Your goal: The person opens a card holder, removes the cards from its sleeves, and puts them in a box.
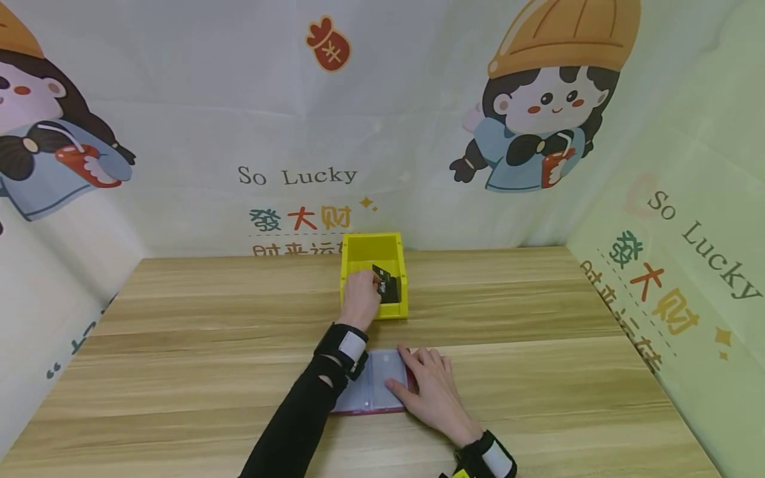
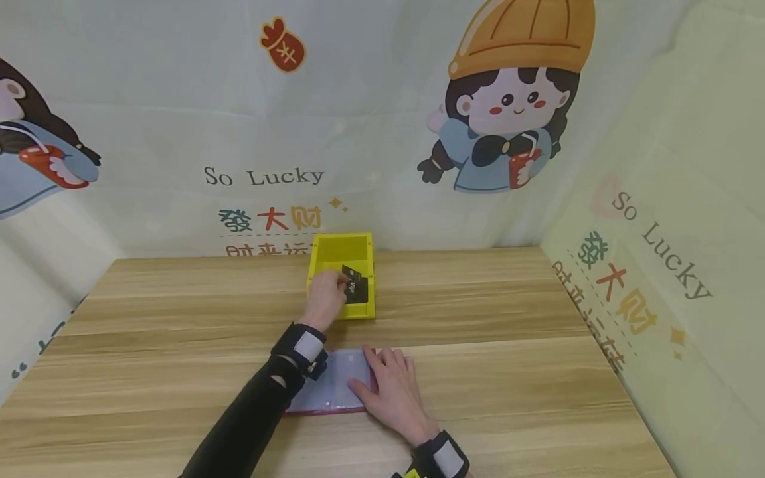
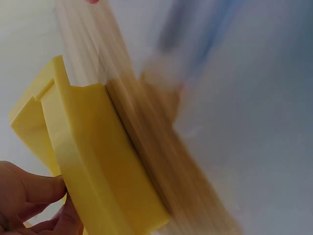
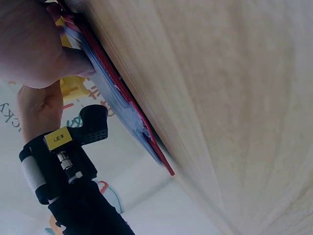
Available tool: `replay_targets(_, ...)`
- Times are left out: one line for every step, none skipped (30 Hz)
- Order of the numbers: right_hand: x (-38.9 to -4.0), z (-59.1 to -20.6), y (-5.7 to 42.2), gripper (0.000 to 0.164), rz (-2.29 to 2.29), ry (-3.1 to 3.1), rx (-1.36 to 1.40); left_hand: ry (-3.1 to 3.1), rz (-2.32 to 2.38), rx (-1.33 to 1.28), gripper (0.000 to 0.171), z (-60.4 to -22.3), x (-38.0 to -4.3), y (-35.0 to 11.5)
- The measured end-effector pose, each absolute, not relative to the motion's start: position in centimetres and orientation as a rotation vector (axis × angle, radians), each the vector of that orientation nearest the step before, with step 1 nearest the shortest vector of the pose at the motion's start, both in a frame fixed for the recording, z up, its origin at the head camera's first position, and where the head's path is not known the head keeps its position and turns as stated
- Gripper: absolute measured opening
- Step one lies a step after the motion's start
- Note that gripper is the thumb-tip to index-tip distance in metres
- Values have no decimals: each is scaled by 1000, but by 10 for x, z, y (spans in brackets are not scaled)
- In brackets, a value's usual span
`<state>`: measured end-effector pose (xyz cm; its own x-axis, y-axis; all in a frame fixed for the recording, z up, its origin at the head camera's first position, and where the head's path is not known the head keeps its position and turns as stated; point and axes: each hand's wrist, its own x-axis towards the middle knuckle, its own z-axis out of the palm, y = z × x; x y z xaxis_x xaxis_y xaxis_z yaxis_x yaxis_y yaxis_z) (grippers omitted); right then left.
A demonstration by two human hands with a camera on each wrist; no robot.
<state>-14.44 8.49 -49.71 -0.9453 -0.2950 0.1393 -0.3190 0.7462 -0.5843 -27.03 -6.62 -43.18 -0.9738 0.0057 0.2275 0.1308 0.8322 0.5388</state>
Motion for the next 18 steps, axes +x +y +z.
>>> replay_targets(-144, -497, 85, 62, 983, -2894, 511, -2806, -843, -105, 16, -433, -270, -66)
replay_targets(-144, -497, 85, 62, 984, -2890, 512, -2817, -839, -102, 17, -433, -270, -66)
replay_targets(-144, -497, 85, 62, 984, -2885, 512, -2824, -836, -101, 17, -433, -269, -66)
replay_targets(-144, -498, 85, 62, 985, -2879, 514, -2828, -822, -111, 16, -434, -268, -66)
replay_targets(-144, -498, 85, 62, 984, -2875, 515, -2838, -813, -114, 16, -433, -268, -66)
replay_targets(-144, -498, 85, 61, 983, -2874, 515, -2848, -807, -118, 15, -433, -267, -65)
replay_targets(-144, -498, 85, 62, 980, -2874, 515, -2859, -800, -120, 14, -432, -266, -65)
replay_targets(-143, -498, 85, 62, 981, -2877, 512, -2874, -793, -118, 13, -432, -265, -64)
replay_targets(-143, -498, 85, 62, 981, -2878, 510, -2887, -784, -120, 12, -431, -265, -64)
replay_targets(-143, -498, 85, 61, 981, -2880, 509, -2902, -775, -119, 12, -431, -265, -63)
replay_targets(-143, -498, 85, 61, 980, -2885, 505, -2919, -770, -117, 12, -431, -264, -63)
replay_targets(-143, -498, 85, 61, 984, -2886, 502, -2936, -766, -115, 14, -431, -264, -62)
replay_targets(-143, -498, 85, 61, 985, -2886, 502, -2951, -762, -115, 15, -431, -264, -62)
replay_targets(-143, -498, 85, 61, 988, -2885, 501, -2965, -760, -113, 16, -431, -264, -62)
replay_targets(-143, -498, 85, 61, 988, -2884, 502, -2978, -757, -114, 17, -431, -264, -61)
replay_targets(-143, -498, 85, 61, 986, -2884, 502, -2991, -755, -114, 18, -431, -265, -61)
replay_targets(-143, -498, 85, 61, 986, -2883, 503, -3003, -752, -115, 18, -431, -265, -60)
replay_targets(-143, -499, 85, 61, 984, -2881, 504, -3013, -753, -113, 19, -431, -265, -60)
